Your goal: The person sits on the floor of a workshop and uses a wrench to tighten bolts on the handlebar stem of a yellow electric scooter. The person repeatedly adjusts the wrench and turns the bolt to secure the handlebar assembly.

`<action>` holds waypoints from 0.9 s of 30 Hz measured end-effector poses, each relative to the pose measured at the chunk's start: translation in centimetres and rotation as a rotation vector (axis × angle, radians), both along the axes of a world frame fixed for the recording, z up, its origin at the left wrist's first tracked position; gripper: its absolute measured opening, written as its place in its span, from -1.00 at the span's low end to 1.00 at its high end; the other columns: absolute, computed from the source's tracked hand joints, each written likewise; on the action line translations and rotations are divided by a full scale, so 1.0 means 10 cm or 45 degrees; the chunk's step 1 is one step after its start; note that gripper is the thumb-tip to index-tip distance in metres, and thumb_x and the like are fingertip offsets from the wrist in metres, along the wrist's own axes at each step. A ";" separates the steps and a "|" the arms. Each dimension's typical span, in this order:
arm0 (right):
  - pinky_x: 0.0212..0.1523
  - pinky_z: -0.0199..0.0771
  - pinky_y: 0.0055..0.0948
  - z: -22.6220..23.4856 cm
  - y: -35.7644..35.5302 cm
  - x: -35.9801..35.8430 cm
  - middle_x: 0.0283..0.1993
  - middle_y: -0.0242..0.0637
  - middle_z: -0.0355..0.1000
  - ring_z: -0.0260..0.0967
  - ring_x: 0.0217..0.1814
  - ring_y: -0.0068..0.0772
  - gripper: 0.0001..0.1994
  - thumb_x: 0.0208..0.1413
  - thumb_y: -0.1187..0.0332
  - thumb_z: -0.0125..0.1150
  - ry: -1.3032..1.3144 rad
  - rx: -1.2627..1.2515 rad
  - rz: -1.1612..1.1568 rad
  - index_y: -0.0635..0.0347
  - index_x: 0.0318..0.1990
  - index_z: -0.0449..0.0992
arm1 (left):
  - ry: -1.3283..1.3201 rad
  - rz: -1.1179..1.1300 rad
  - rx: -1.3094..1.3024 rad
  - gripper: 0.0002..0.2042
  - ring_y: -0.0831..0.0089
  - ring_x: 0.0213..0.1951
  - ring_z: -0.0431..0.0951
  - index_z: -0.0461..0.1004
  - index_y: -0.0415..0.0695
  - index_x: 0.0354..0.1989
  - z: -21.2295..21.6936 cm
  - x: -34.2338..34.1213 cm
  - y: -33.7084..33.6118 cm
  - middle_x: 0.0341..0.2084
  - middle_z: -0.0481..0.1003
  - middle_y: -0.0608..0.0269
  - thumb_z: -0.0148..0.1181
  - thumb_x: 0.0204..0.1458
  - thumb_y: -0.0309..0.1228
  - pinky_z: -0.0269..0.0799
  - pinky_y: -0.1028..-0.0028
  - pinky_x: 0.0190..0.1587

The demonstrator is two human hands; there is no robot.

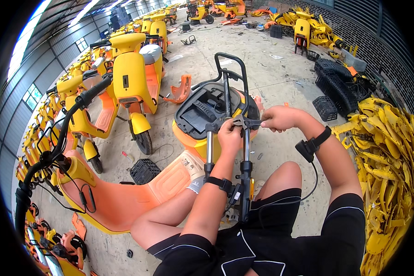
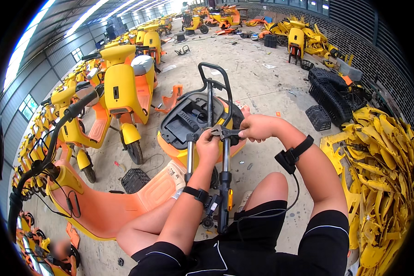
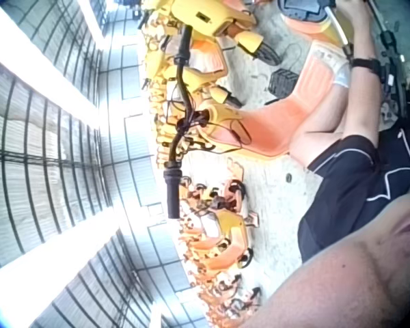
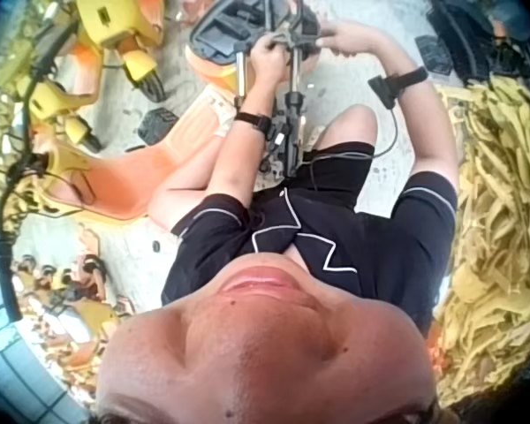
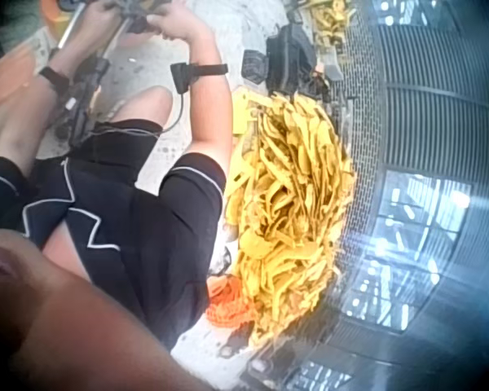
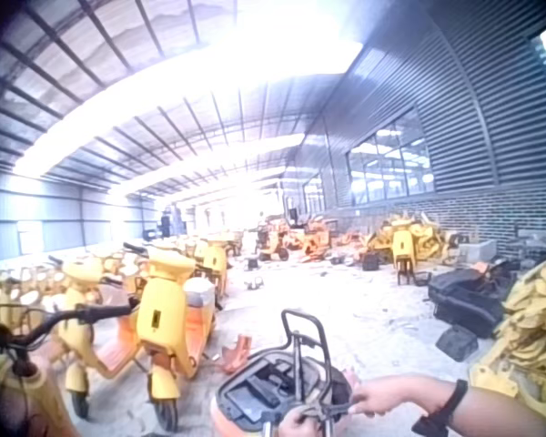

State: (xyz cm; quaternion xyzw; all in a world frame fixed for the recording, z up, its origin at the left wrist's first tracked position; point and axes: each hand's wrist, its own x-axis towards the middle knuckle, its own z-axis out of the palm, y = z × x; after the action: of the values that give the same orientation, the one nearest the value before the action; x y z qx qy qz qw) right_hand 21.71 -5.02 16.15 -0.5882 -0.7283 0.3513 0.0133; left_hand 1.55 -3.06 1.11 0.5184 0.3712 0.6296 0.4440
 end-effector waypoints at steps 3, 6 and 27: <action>-0.44 0.46 -0.39 -0.06 -0.10 -0.07 -0.45 -0.34 0.49 0.44 -0.48 -0.45 -0.70 0.30 0.18 0.17 0.089 0.022 -0.103 0.28 -0.13 0.60 | -0.033 0.035 0.003 -0.84 0.56 -0.21 0.57 0.63 -0.30 -0.13 -0.03 0.00 0.01 -0.25 0.62 0.30 0.23 0.13 -0.66 0.47 0.52 -0.09; -0.47 0.44 -0.38 -0.16 -0.22 -0.15 -0.46 -0.31 0.48 0.42 -0.50 -0.45 -0.68 0.29 0.18 0.18 0.187 0.051 -0.213 0.31 -0.10 0.61 | -0.018 0.079 0.038 -0.83 0.55 -0.20 0.57 0.63 -0.30 -0.14 -0.13 0.00 0.06 -0.23 0.62 0.29 0.21 0.13 -0.67 0.47 0.52 -0.08; -0.46 0.38 -0.52 -1.01 -0.98 -1.29 -0.33 -0.35 0.41 0.32 -0.45 -0.56 -0.87 0.40 0.41 -0.02 1.500 -0.112 -1.103 0.28 -0.04 0.38 | -0.005 0.258 0.084 -0.74 0.36 -0.13 0.62 0.65 -0.29 -0.14 -0.34 0.06 0.11 -0.15 0.65 0.13 0.38 -0.07 -0.58 0.50 0.42 0.00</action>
State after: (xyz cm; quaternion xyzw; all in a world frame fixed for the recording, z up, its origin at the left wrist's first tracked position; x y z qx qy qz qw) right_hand 8.76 -14.87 6.05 -0.5369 -0.2875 0.6015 0.5170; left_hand 2.15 -1.94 -2.29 0.4914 0.3999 0.6841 0.3613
